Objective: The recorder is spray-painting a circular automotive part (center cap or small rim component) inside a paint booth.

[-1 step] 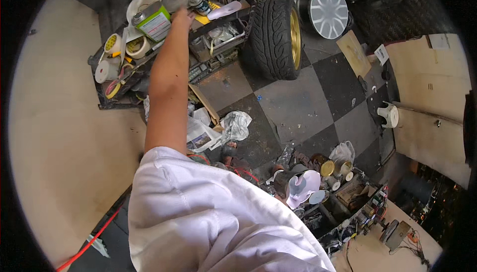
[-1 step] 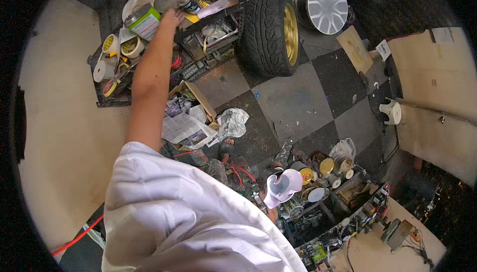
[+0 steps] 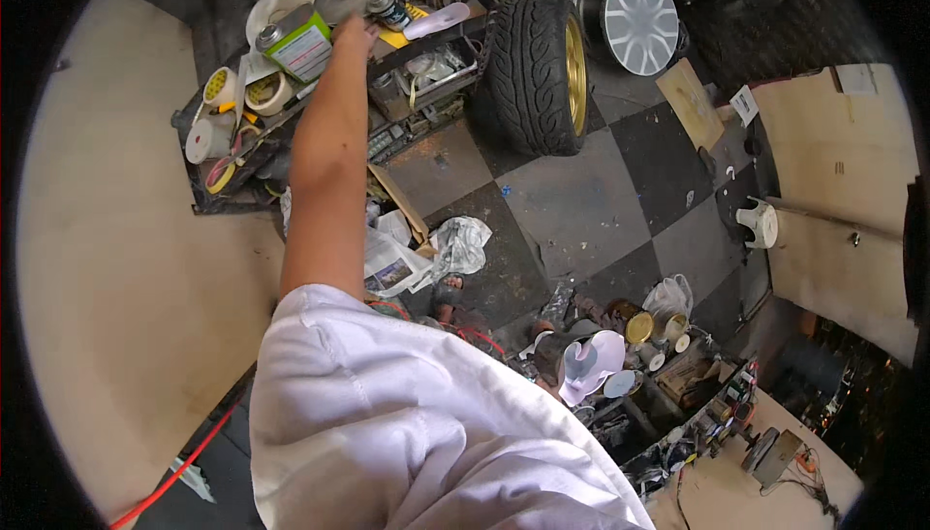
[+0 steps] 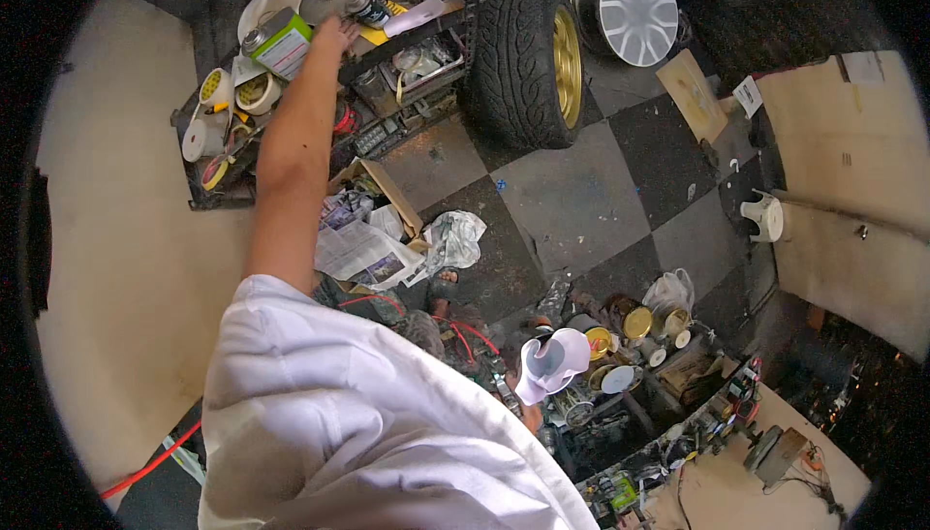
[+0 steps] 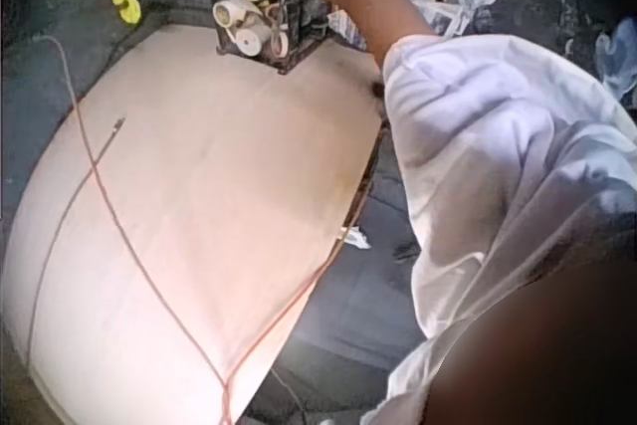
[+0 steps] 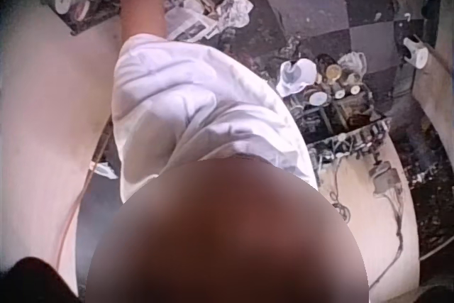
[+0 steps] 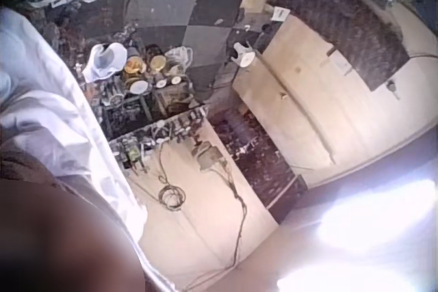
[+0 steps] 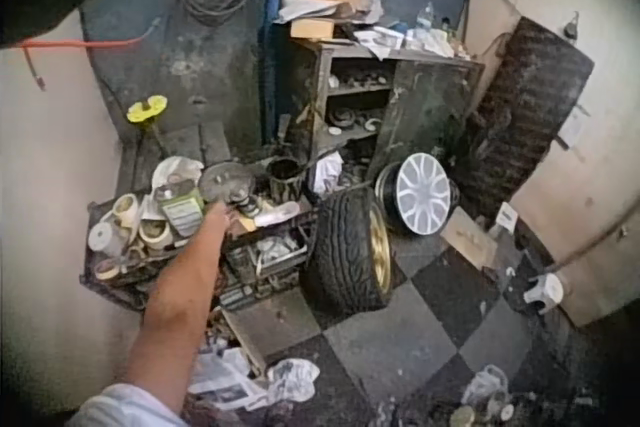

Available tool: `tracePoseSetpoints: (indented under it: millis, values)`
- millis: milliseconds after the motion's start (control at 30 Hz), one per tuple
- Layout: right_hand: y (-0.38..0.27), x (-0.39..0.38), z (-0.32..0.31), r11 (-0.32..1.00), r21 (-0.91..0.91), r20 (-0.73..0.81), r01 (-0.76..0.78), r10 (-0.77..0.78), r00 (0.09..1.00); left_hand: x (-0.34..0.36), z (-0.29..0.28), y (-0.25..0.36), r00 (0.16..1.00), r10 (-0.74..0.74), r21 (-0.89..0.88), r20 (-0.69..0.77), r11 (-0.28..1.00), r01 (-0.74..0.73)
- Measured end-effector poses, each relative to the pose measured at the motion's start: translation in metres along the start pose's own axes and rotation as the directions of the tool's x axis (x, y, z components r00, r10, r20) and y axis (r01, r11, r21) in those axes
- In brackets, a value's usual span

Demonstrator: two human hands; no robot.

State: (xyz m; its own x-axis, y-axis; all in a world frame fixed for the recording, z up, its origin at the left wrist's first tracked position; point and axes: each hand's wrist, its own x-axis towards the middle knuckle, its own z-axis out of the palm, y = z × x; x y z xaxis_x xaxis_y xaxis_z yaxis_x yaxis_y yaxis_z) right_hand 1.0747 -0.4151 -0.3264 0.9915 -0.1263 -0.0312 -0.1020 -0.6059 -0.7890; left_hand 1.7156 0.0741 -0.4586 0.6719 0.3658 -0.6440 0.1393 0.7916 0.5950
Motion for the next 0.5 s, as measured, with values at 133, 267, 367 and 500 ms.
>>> tracePoseSetpoints:
  millis: [133,267,367,500]
  values:
    - [0.009,0.0,-0.001,0.999,-0.013,-0.022,-0.035,0.035,0.999,0.011,0.015,-0.021,0.984,-0.118,0.002,-0.136,0.993,0.12]
    - [0.021,0.001,-0.002,0.999,-0.006,-0.026,-0.05,0.049,0.998,-0.003,0.032,-0.022,0.978,-0.117,0.069,-0.174,0.989,0.131]
    - [0.03,0.002,-0.003,0.999,0.007,-0.022,-0.054,0.054,0.998,-0.012,0.034,-0.014,0.992,-0.048,0.064,-0.116,0.996,0.055]
    - [0.031,0.001,-0.001,0.995,-0.023,-0.031,-0.097,0.096,0.995,0.008,0.043,-0.041,0.984,-0.073,0.049,-0.162,0.995,0.082]
